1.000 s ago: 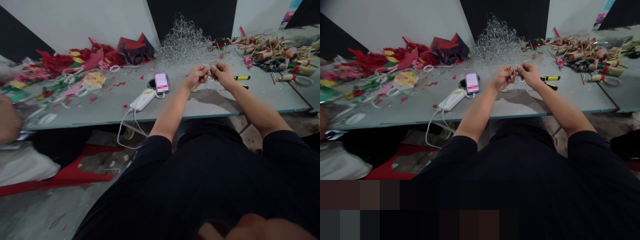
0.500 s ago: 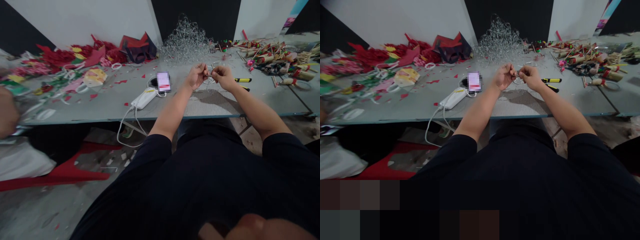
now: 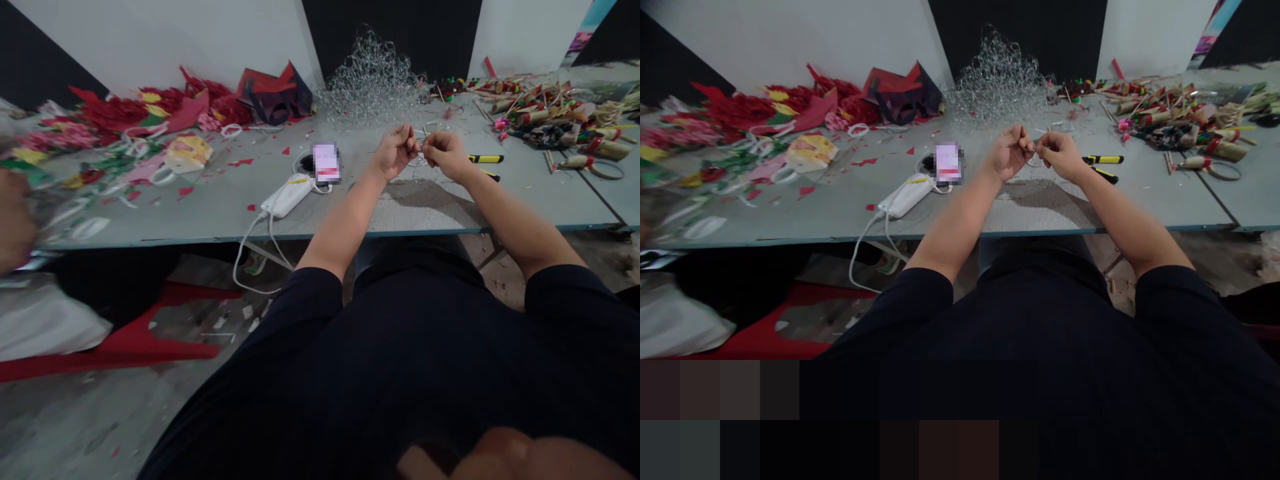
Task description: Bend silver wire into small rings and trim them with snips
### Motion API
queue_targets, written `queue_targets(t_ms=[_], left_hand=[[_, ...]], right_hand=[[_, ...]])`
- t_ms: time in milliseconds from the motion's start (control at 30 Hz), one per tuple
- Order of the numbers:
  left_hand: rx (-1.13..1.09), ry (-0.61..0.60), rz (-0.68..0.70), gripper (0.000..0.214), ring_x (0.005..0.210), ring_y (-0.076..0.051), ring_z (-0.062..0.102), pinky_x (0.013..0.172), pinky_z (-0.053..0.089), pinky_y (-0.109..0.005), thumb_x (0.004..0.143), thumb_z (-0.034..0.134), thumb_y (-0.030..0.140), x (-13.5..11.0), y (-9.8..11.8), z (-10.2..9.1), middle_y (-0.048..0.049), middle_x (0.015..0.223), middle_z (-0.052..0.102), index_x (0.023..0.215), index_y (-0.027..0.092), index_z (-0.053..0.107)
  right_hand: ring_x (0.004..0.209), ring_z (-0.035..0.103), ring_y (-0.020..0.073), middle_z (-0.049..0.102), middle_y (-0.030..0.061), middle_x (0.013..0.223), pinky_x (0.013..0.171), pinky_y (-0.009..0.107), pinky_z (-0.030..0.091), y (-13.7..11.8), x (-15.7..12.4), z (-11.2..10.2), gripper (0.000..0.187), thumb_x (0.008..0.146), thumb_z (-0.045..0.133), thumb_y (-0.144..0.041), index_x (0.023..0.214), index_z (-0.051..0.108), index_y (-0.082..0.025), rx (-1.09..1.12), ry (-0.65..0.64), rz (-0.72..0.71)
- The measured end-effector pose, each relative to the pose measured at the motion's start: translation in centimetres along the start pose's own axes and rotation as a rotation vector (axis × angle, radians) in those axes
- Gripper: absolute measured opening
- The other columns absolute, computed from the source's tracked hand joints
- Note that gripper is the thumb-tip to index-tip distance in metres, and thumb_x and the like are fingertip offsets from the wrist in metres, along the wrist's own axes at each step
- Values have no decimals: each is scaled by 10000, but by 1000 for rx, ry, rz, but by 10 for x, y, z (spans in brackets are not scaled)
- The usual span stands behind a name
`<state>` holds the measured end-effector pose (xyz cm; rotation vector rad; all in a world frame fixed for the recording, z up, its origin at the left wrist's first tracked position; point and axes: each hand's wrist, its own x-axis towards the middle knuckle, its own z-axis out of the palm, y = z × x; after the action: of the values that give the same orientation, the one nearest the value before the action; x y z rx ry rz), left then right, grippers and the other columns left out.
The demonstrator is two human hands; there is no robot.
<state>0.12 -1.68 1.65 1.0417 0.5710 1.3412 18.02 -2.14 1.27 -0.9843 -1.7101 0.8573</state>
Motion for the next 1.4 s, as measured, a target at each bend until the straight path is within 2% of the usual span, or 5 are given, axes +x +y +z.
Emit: queue_targets(t_ms=[367,667,967,1233,1400], left_hand=[[56,-30,-190,618,594,-152,641,513,397,-219,1258,906,572,-16,18,18,67,641,380,836,258,581],[48,-6,-148,647,547,-70,584,540,382,-144,1287,898,568,3,4,0,63,663,483,833,199,619],[307,-75,-171,632,470,-48,474,504,290,-133,1323,847,295,5,0,0,37,580,562,736,162,656],[592,-135,4,503,766,-196,765,724,550,-275,1272,903,421,12,-5,-10,2,710,627,858,219,701],[683,-70,107,177,1170,-261,843,876,565,-334,1315,619,191,11,8,-13,-94,1198,813,1200,225,749]], right_hand=[[641,505,216,504,-11,713,534,325,531,4,0,-5,662,960,1170,-579,892,575,-299,-1,-47,7],[777,661,255,592,28,875,620,347,606,10,7,-8,726,899,1212,-718,1018,643,-284,15,57,-98],[916,716,335,653,81,853,767,430,708,7,2,-22,619,965,1177,-634,937,667,-285,-204,61,-198],[914,728,346,614,58,788,871,493,693,-2,-3,-37,531,1037,1075,-490,868,608,-303,-415,-19,-139],[880,708,305,633,51,762,843,453,670,-4,0,-43,473,1054,1008,-474,864,609,-307,-437,71,-73]])
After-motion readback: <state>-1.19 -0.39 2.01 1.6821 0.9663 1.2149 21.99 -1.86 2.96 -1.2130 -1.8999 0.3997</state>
